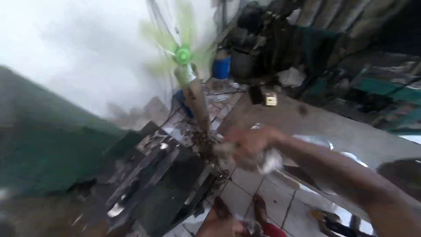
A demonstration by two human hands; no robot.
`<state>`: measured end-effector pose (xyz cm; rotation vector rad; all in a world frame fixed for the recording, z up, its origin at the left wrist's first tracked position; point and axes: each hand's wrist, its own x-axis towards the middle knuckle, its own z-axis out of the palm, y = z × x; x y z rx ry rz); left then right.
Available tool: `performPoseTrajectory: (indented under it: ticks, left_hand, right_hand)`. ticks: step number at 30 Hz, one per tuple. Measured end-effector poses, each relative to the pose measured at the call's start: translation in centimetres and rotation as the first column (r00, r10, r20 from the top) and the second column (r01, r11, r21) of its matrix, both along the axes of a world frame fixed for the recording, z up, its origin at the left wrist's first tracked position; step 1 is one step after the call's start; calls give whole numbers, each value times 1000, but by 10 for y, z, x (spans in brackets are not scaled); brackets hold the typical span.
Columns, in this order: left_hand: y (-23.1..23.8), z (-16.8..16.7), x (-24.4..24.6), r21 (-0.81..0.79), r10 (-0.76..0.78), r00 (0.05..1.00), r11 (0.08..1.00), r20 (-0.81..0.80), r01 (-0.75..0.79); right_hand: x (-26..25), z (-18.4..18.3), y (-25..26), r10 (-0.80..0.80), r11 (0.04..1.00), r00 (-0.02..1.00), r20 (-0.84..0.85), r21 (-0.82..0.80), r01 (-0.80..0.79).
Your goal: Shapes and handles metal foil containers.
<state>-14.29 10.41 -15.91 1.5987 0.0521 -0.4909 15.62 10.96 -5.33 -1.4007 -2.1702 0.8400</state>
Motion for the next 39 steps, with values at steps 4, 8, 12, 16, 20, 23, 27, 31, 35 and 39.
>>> performPoseTrajectory:
  ticks: [4, 8, 12, 16, 20, 23, 27, 31, 35, 39]
  left_hand:
    - [44, 18, 104, 407, 139, 985, 909, -99, -87]
    - [86, 7, 256, 694, 63, 991, 719, -116, 35]
    - [118, -36, 345, 793, -99, 984, 583, -146, 176]
    - [131, -56, 372, 806, -162, 960, 521, -229, 280]
    - [131, -71, 372, 788, -177, 962, 552, -208, 272]
    - [135, -78, 369, 713, -162, 976, 667, -144, 216]
    - [142, -72, 363, 669, -137, 987, 725, -88, 160]
    - [135, -72, 372, 717, -116, 977, 665, -178, 209]
    - [103, -31, 369, 767, -41, 999, 641, -17, 39]
    - [-6, 37, 358, 715, -52, 979, 691, 195, -106]
  right_hand:
    - [14, -120, -155, -338, 674, 910, 241, -613, 413]
    - [5, -286, -269, -623, 429, 669, 404, -539, 725]
    - [18, -337, -293, -606, 444, 677, 418, -529, 724]
    - [22, -348, -292, -621, 303, 641, 451, -617, 727]
    - [20, -344, -291, -620, 319, 643, 449, -605, 730]
    - [14, -303, -281, -755, 287, 565, 332, -608, 741]
    - [8, -150, -270, -955, 279, 297, -24, -425, 861]
    - [60, -74, -277, -971, 165, 107, 214, 273, 948]
    - [93, -95, -291, -921, 267, 240, 306, 50, 962]
    - [106, -103, -311, -946, 322, 322, 37, -26, 947]
